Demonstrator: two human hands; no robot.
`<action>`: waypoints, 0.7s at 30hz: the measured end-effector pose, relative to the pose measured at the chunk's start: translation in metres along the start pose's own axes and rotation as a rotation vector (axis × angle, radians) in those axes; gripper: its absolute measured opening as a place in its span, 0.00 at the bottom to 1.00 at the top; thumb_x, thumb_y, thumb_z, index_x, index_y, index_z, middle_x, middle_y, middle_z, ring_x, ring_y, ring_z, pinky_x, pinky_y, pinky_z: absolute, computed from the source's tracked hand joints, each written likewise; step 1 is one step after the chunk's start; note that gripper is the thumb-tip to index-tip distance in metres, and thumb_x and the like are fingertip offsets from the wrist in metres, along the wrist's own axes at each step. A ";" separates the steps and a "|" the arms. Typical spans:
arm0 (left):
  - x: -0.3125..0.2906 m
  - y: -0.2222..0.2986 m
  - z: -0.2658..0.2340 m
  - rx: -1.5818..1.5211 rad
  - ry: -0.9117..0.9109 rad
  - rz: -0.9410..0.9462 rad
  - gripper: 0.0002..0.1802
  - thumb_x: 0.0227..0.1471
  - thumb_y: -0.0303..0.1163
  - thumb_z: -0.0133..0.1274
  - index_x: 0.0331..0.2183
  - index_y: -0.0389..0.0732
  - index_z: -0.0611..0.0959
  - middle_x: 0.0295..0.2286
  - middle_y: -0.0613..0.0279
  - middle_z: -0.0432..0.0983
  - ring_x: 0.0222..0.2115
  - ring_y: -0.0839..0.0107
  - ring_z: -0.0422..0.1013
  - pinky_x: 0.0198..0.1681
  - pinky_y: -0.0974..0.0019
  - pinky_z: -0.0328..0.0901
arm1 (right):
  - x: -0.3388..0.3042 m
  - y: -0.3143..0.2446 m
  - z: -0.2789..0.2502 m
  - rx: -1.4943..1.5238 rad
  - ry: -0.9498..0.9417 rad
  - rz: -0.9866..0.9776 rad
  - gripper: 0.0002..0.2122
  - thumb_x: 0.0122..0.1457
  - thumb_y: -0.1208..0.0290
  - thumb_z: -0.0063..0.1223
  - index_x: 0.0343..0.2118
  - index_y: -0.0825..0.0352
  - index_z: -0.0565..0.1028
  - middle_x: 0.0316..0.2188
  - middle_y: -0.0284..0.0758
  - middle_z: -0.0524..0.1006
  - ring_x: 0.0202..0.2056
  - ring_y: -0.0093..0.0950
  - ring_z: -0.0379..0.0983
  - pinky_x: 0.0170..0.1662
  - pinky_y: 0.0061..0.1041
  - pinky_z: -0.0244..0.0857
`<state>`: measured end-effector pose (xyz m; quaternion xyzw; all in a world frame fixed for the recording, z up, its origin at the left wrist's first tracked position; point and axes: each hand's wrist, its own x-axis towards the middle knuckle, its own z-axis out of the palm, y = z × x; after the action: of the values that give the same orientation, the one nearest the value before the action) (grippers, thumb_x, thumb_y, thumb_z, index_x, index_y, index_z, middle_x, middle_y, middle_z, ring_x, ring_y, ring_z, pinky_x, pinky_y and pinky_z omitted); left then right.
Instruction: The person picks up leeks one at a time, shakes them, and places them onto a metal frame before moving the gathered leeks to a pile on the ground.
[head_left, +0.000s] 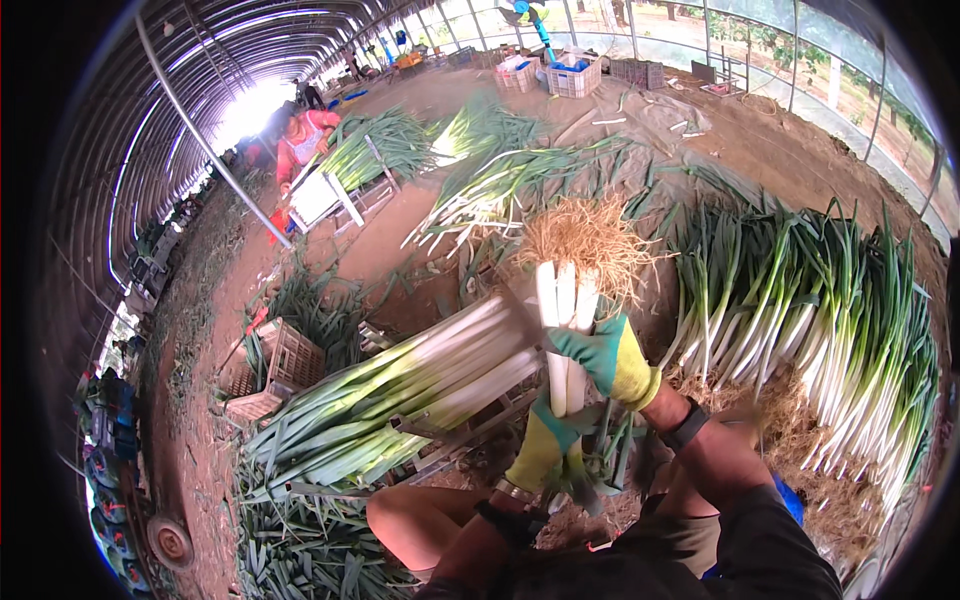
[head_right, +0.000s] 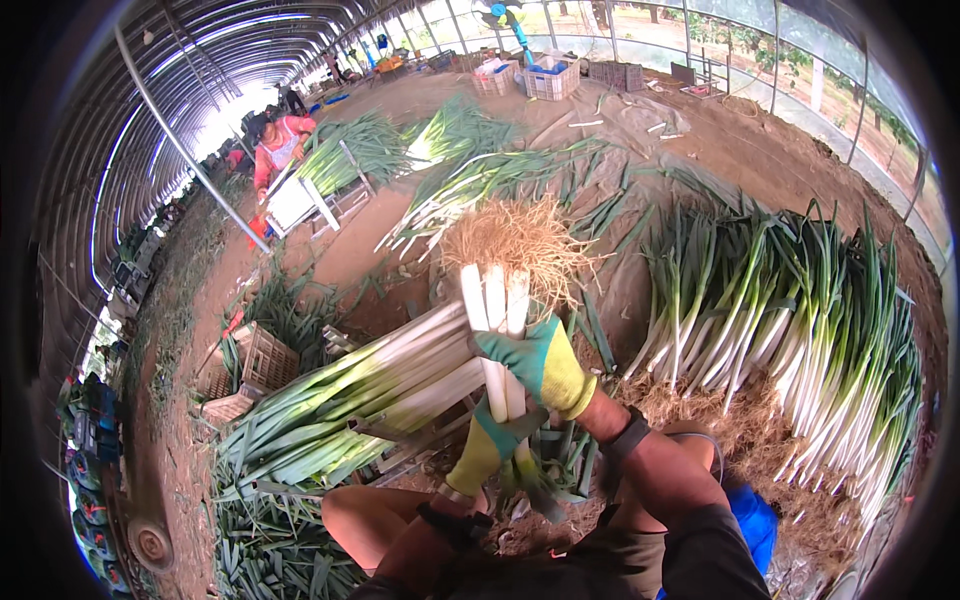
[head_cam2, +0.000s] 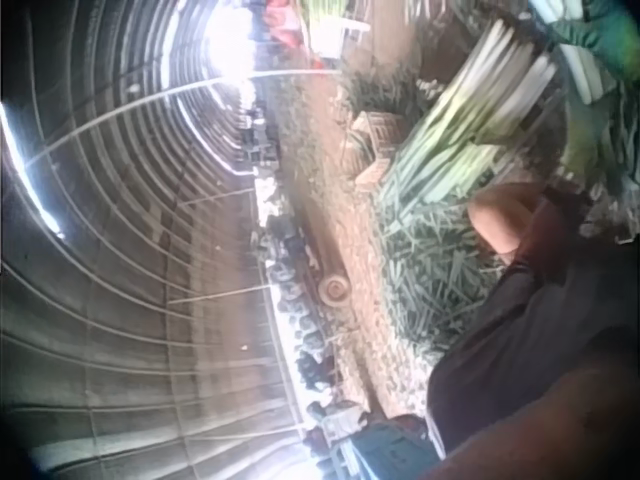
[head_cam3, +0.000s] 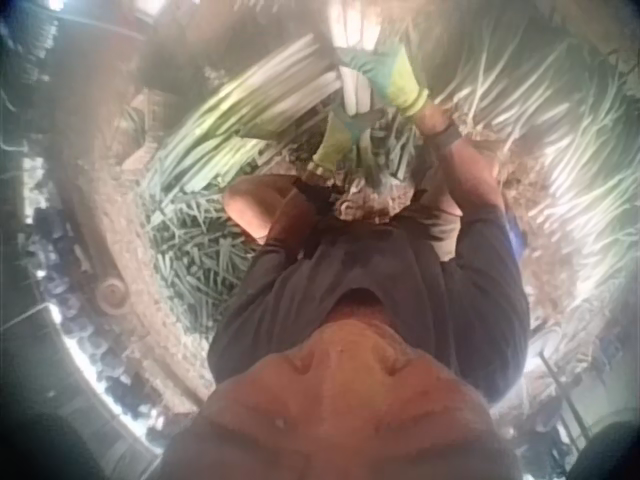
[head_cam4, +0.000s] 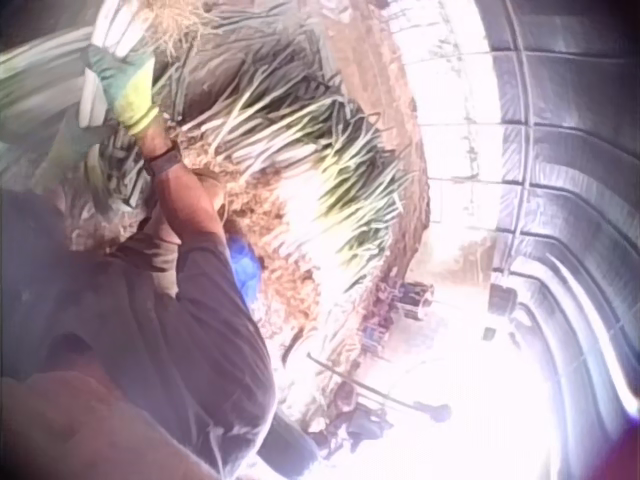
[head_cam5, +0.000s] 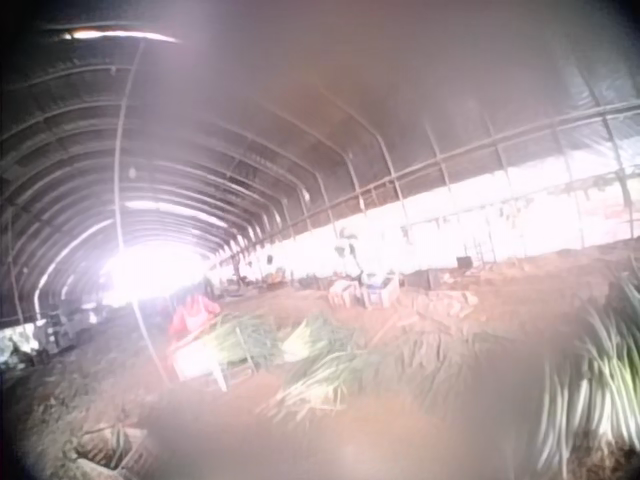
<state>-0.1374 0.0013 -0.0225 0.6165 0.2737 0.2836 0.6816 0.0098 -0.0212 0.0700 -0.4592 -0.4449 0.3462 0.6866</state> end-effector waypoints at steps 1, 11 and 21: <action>0.000 0.002 0.008 -0.033 0.073 0.015 0.18 0.52 0.26 0.65 0.45 0.38 0.80 0.35 0.68 0.79 0.35 0.78 0.74 0.39 0.70 0.71 | 0.000 0.000 -0.003 -0.004 0.005 -0.004 0.08 0.61 0.75 0.66 0.41 0.73 0.84 0.33 0.29 0.84 0.35 0.15 0.75 0.40 0.22 0.73; 0.001 -0.032 -0.007 0.228 0.438 0.257 0.24 0.50 0.24 0.63 0.49 0.33 0.78 0.34 0.64 0.79 0.31 0.78 0.73 0.34 0.68 0.72 | 0.018 0.014 -0.055 -0.928 -0.483 0.035 0.11 0.59 0.75 0.59 0.44 0.70 0.82 0.30 0.41 0.84 0.30 0.31 0.80 0.37 0.29 0.74; -0.030 -0.026 -0.038 0.302 0.541 0.190 0.21 0.48 0.27 0.67 0.44 0.34 0.80 0.28 0.65 0.78 0.25 0.78 0.72 0.28 0.68 0.69 | 0.020 0.041 -0.080 -1.367 -0.545 0.143 0.13 0.55 0.73 0.52 0.41 0.63 0.84 0.39 0.49 0.83 0.43 0.49 0.80 0.47 0.43 0.73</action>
<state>-0.1843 0.0034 -0.0514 0.6357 0.4252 0.4559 0.4552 0.0889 -0.0158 0.0222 -0.7100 -0.6850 0.1376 0.0883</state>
